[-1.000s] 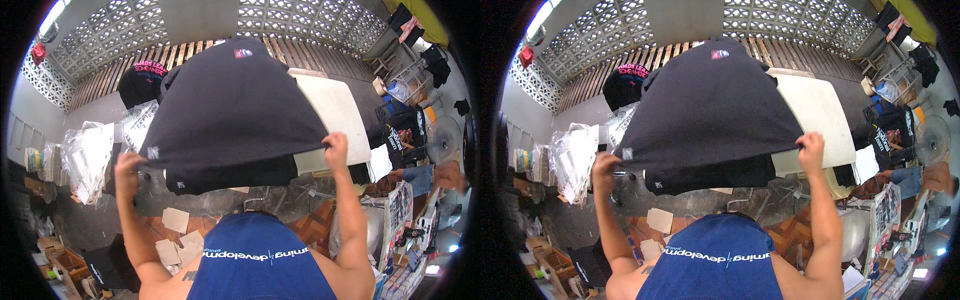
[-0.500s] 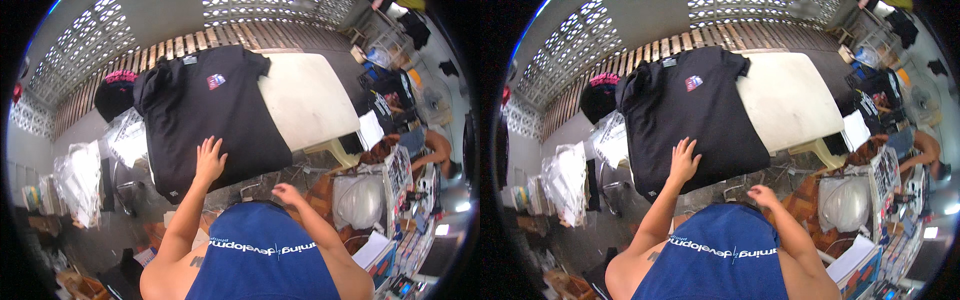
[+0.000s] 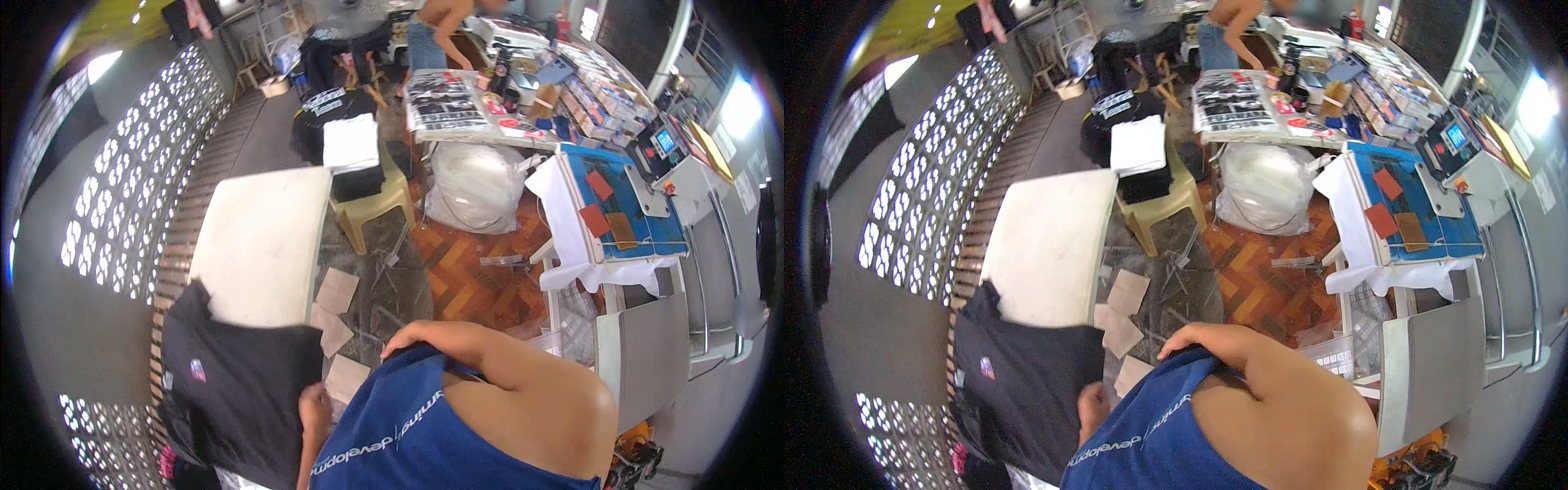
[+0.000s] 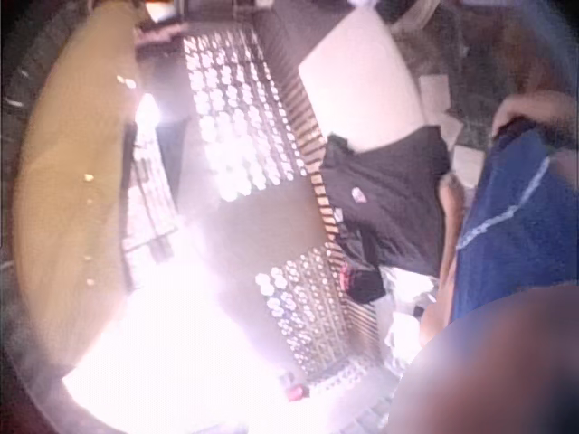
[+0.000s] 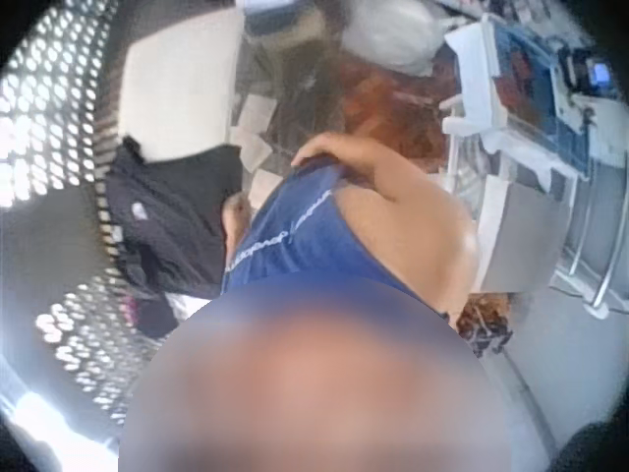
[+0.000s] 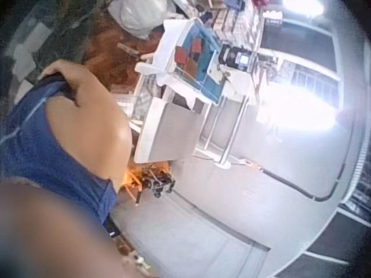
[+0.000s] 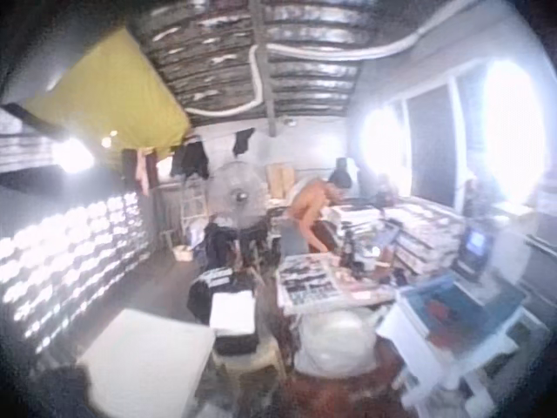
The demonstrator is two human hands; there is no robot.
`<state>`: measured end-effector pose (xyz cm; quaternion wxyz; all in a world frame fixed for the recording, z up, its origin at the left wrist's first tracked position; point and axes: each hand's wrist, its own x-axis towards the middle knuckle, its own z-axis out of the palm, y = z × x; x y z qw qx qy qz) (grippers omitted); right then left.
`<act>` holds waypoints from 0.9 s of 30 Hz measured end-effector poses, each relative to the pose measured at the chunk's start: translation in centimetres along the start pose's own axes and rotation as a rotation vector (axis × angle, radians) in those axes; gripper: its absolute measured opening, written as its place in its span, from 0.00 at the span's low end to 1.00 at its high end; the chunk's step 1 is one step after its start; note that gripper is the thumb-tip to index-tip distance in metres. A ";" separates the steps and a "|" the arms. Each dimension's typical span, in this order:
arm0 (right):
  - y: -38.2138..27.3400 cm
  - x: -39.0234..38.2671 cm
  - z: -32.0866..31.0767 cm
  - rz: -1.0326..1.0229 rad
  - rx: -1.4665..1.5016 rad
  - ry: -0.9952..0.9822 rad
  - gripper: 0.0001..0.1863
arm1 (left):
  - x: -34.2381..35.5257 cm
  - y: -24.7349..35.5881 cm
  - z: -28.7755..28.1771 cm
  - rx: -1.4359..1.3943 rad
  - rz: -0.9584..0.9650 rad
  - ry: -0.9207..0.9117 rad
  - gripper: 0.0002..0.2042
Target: The person places white t-shirts onto a heat press, aligns printed transfer sheets with car graphics and logos, and uses the press to apply the designs. They handle the shirts and transfers by hand, using scissors to trim a transfer, and repeatedly operate the heat press to complete the prints.
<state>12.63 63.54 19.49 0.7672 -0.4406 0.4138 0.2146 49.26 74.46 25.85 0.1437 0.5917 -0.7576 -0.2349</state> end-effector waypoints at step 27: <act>24.3 -17.8 -16.6 -0.420 0.018 0.639 0.32 | 34.1 17.3 21.7 -0.163 -0.144 -0.840 0.15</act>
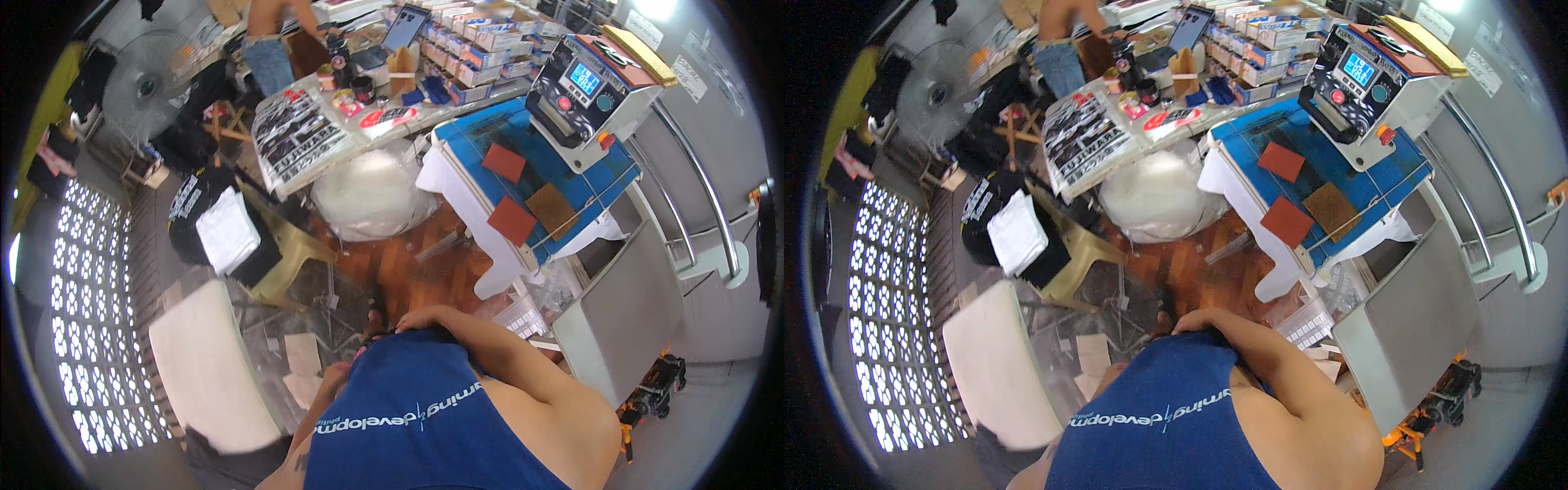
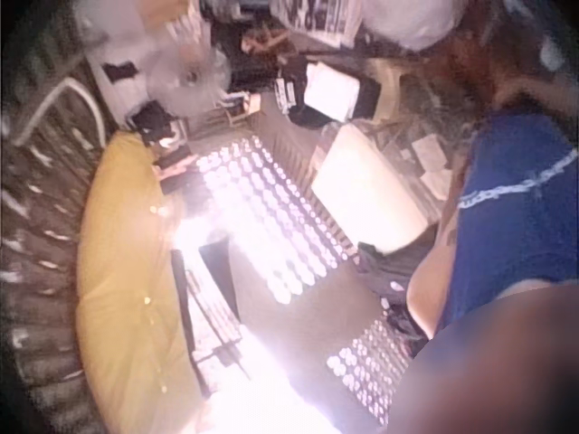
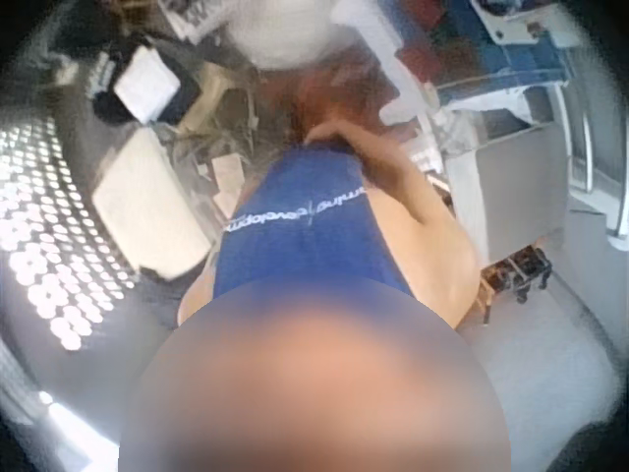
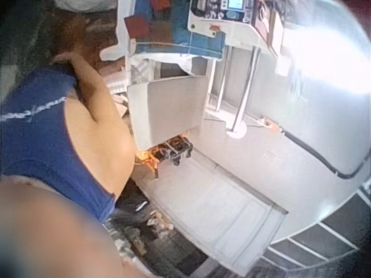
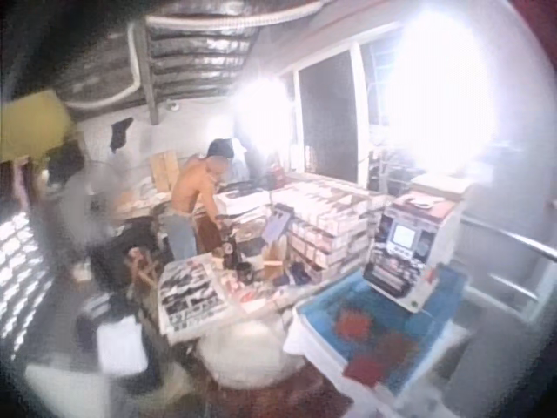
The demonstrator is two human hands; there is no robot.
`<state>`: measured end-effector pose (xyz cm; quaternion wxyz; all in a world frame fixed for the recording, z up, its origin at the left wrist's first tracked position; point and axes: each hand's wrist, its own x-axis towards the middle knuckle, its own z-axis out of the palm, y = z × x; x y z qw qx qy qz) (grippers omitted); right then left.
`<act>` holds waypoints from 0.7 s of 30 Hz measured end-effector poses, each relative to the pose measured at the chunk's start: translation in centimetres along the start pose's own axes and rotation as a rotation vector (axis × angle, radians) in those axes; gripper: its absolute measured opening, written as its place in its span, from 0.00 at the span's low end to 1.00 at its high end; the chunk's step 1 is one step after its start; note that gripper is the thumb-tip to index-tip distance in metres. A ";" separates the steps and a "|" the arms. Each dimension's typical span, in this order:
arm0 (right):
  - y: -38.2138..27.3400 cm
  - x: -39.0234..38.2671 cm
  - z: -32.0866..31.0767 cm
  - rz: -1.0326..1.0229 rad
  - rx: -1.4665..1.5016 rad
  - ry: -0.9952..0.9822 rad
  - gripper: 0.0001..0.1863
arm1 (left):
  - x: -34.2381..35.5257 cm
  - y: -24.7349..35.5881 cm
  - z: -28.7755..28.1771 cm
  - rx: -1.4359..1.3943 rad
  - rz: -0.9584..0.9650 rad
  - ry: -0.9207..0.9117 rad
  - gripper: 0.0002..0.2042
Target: The person places white t-shirts onto a heat press, aligns printed transfer sheets with car graphics and logos, and uses the press to apply the designs. They handle the shirts and transfers by hand, using scissors to trim a transfer, and repeatedly operate the heat press to complete the prints.
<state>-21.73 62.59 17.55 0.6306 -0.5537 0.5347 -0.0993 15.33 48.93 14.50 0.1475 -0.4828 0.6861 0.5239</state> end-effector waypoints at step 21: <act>-18.8 -32.9 -27.6 1.187 -0.574 1.879 0.22 | 32.2 18.7 -22.2 0.130 -0.143 -0.035 0.09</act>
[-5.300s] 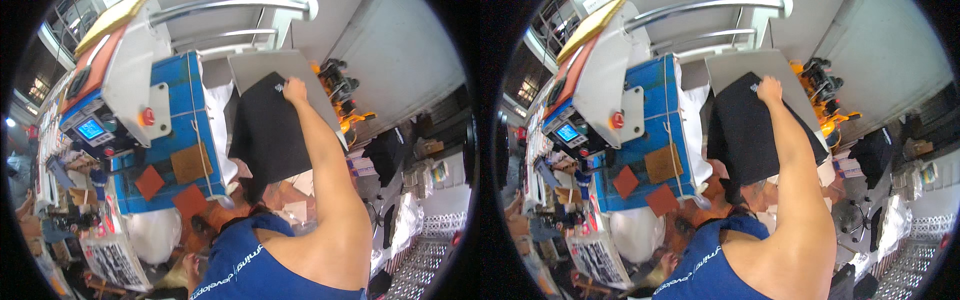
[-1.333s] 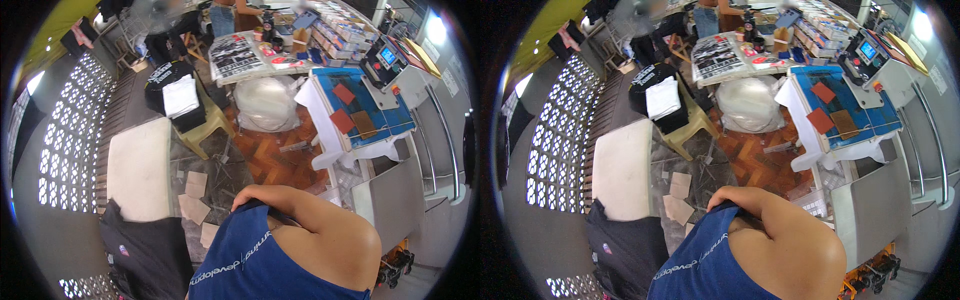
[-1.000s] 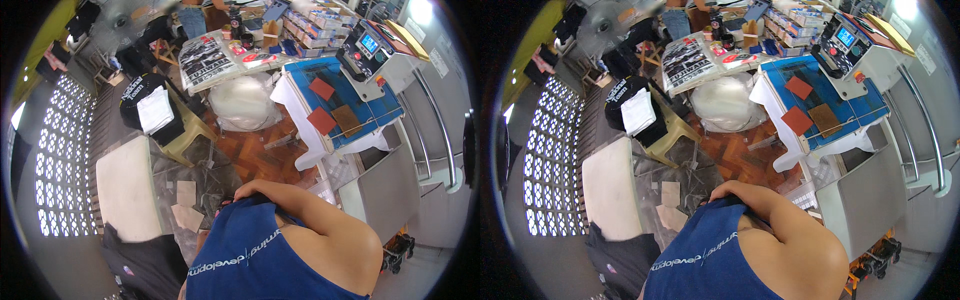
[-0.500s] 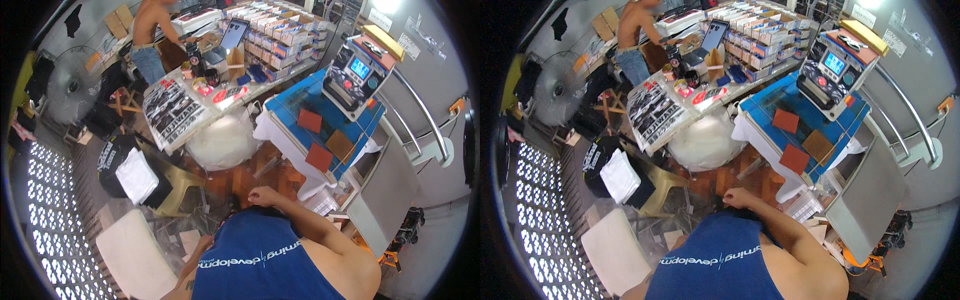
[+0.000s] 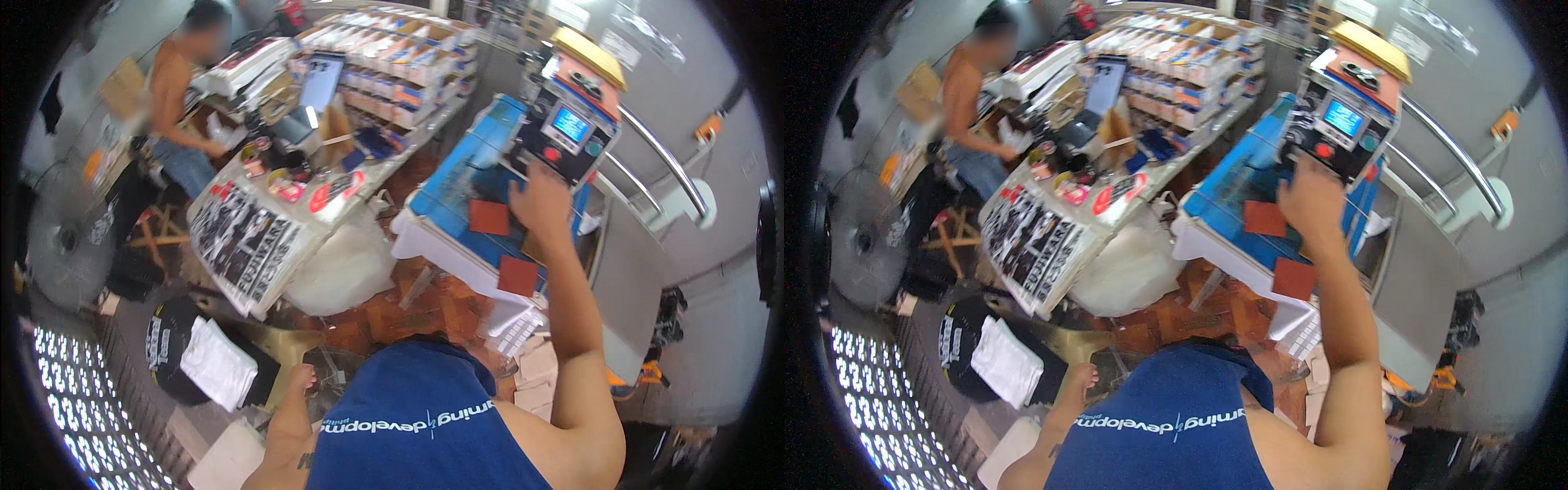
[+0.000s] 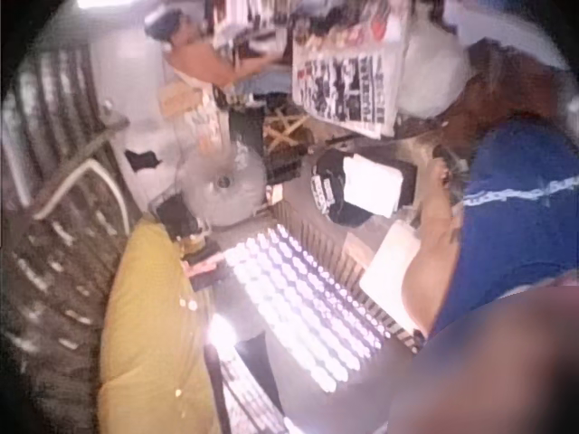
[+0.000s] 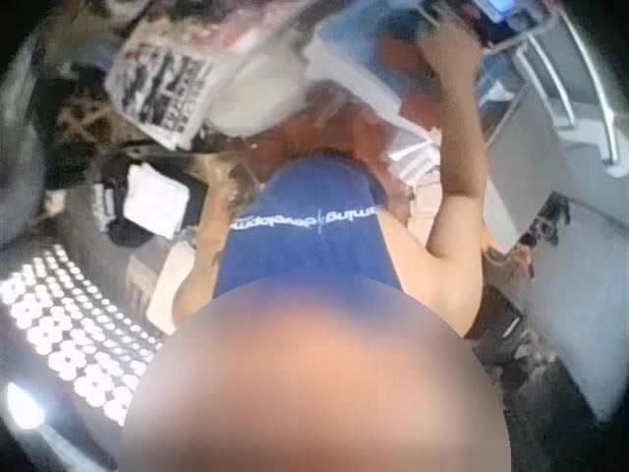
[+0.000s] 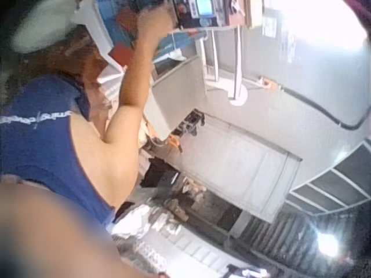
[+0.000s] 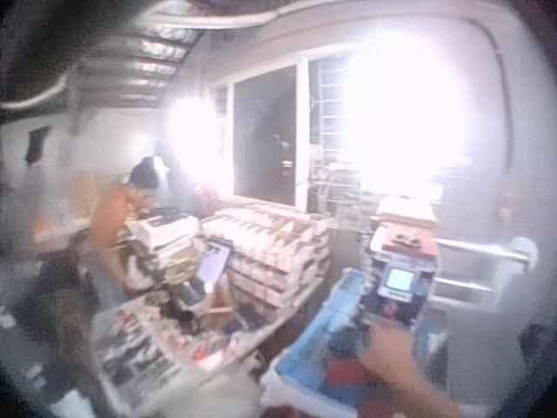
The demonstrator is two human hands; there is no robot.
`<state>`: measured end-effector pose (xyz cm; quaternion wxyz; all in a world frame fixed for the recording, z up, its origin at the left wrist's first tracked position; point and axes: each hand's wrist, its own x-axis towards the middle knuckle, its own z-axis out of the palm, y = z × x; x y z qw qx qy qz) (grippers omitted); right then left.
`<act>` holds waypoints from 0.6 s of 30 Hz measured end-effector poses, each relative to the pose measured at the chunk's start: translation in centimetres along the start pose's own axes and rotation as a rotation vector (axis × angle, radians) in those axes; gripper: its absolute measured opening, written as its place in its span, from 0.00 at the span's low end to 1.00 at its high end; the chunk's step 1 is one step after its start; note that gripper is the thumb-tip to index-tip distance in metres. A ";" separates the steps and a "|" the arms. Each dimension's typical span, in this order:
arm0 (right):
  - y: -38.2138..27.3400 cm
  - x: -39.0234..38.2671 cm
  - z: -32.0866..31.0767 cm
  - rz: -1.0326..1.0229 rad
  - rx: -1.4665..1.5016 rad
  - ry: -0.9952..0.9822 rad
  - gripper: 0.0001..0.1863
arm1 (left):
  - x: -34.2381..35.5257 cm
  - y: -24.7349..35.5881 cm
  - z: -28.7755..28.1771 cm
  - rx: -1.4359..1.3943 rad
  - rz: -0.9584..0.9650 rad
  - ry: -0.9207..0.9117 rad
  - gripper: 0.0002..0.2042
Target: The person places white t-shirts onto a heat press, aligns printed transfer sheets with car graphics and logos, and uses the press to apply the designs. They handle the shirts and transfers by hand, using scissors to trim a transfer, and repeatedly operate the heat press to complete the prints.
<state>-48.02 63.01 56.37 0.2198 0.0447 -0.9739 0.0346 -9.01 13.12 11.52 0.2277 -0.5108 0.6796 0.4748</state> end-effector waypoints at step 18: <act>2.1 1.5 4.7 -0.074 0.295 0.059 0.12 | -40.4 53.3 23.8 0.373 2.346 0.039 0.24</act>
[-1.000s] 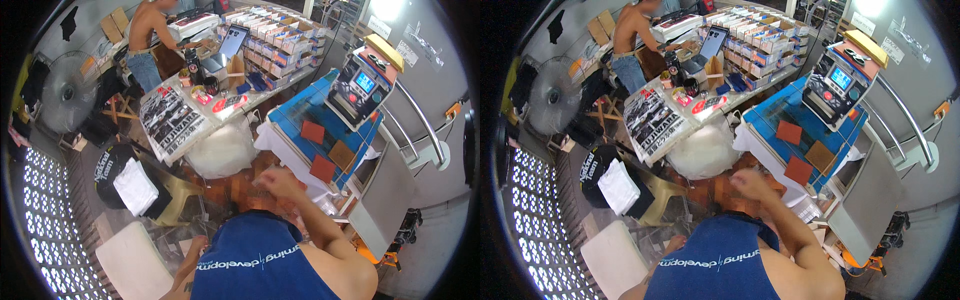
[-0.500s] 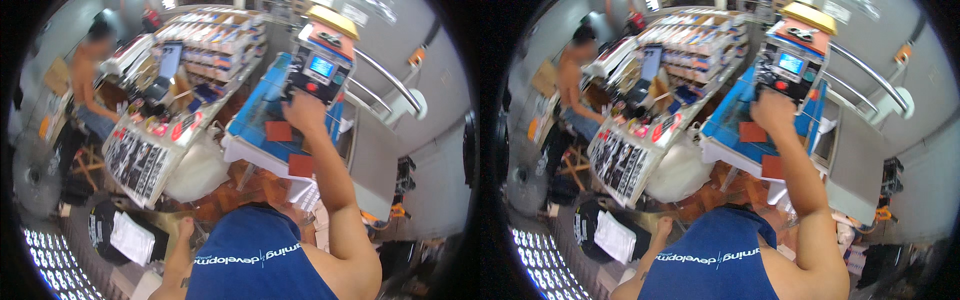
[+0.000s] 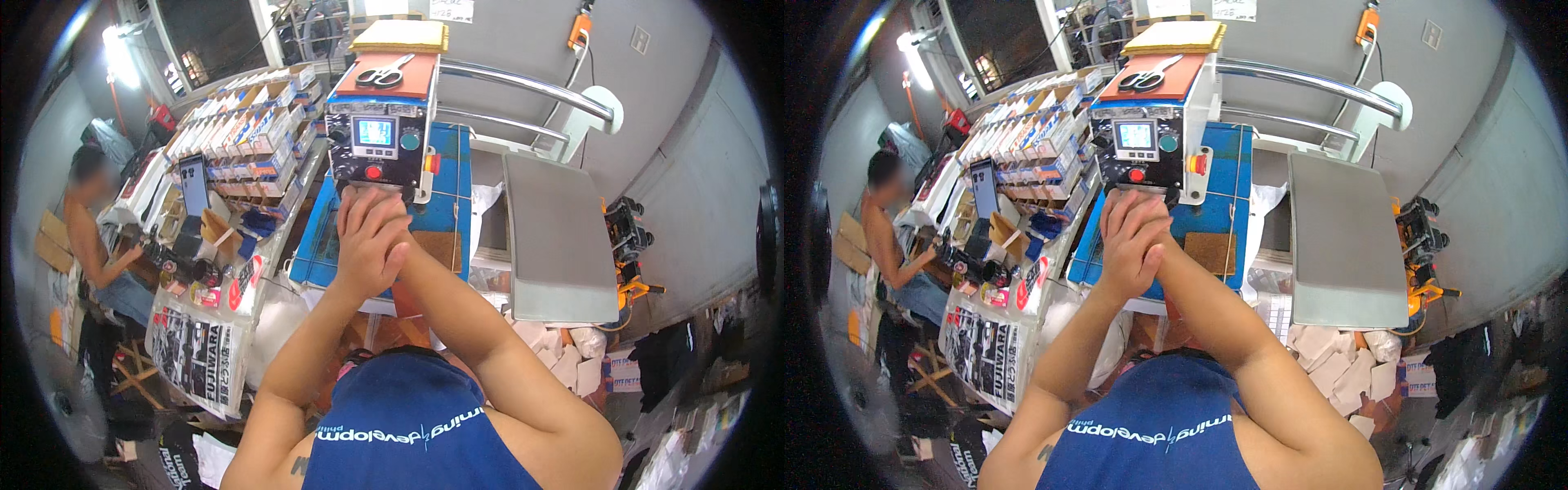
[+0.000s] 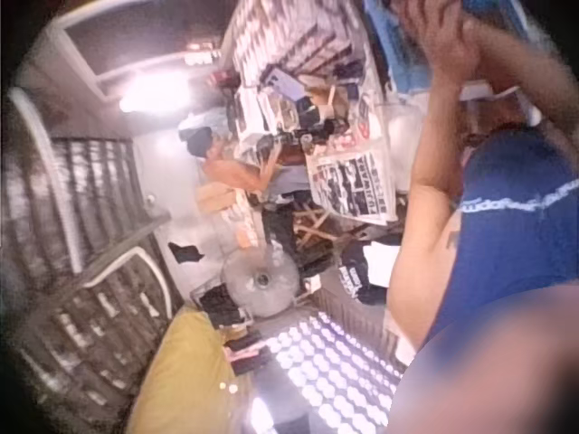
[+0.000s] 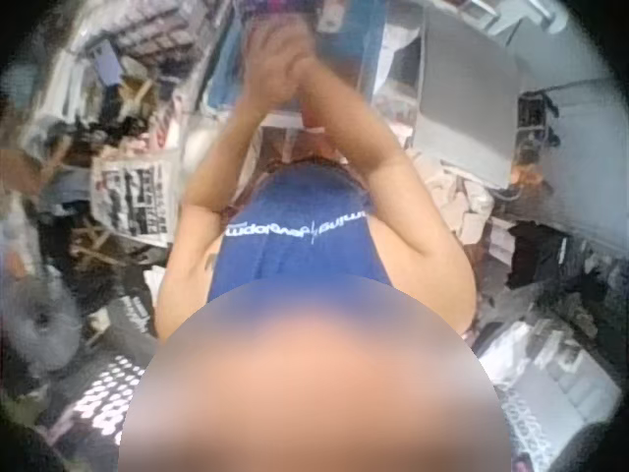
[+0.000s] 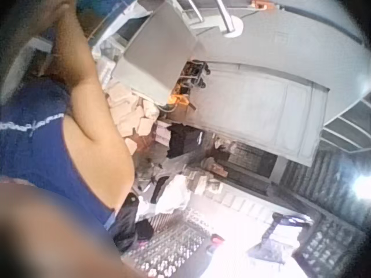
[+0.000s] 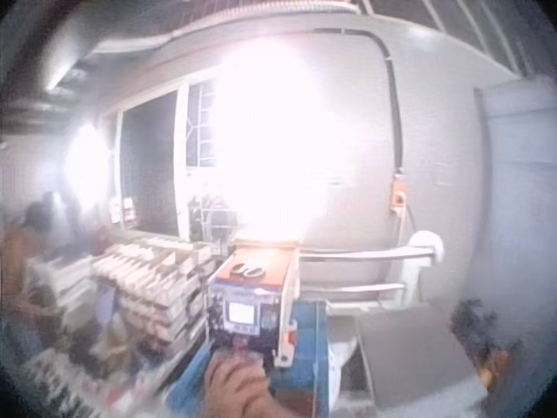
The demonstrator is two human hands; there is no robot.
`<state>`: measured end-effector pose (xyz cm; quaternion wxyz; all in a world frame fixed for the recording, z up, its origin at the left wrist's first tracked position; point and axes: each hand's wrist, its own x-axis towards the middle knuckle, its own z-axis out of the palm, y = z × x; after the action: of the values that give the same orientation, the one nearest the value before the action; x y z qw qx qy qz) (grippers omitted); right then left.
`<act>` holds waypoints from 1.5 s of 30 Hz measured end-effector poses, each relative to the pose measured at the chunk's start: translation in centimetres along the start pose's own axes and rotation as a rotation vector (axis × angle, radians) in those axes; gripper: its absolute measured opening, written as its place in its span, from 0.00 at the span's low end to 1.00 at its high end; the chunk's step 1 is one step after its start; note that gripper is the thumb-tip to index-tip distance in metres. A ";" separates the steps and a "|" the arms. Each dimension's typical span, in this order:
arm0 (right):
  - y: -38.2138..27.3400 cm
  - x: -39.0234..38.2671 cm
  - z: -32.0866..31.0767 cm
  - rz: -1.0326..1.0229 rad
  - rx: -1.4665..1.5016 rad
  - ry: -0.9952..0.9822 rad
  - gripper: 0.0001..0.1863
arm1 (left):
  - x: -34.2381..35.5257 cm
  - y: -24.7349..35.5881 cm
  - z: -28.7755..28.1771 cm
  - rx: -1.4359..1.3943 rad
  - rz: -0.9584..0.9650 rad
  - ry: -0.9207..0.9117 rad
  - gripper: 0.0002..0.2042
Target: The person places white t-shirts onto a heat press, aligns printed transfer sheets with car graphics and logos, and uses the press to apply the designs. They handle the shirts and transfers by hand, using scissors to trim a transfer, and repeatedly operate the heat press to complete the prints.
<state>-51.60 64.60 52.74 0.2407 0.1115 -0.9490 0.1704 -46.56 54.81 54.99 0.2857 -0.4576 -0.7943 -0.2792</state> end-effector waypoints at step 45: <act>1.7 -1.6 -4.1 0.042 -0.148 -0.001 0.17 | -23.0 -11.1 -3.7 -0.368 -1.056 0.313 0.13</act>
<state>-48.99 67.89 54.87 0.2444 0.0734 -0.9612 0.1046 -46.05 34.40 39.15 0.1374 0.0054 -0.8018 -0.5816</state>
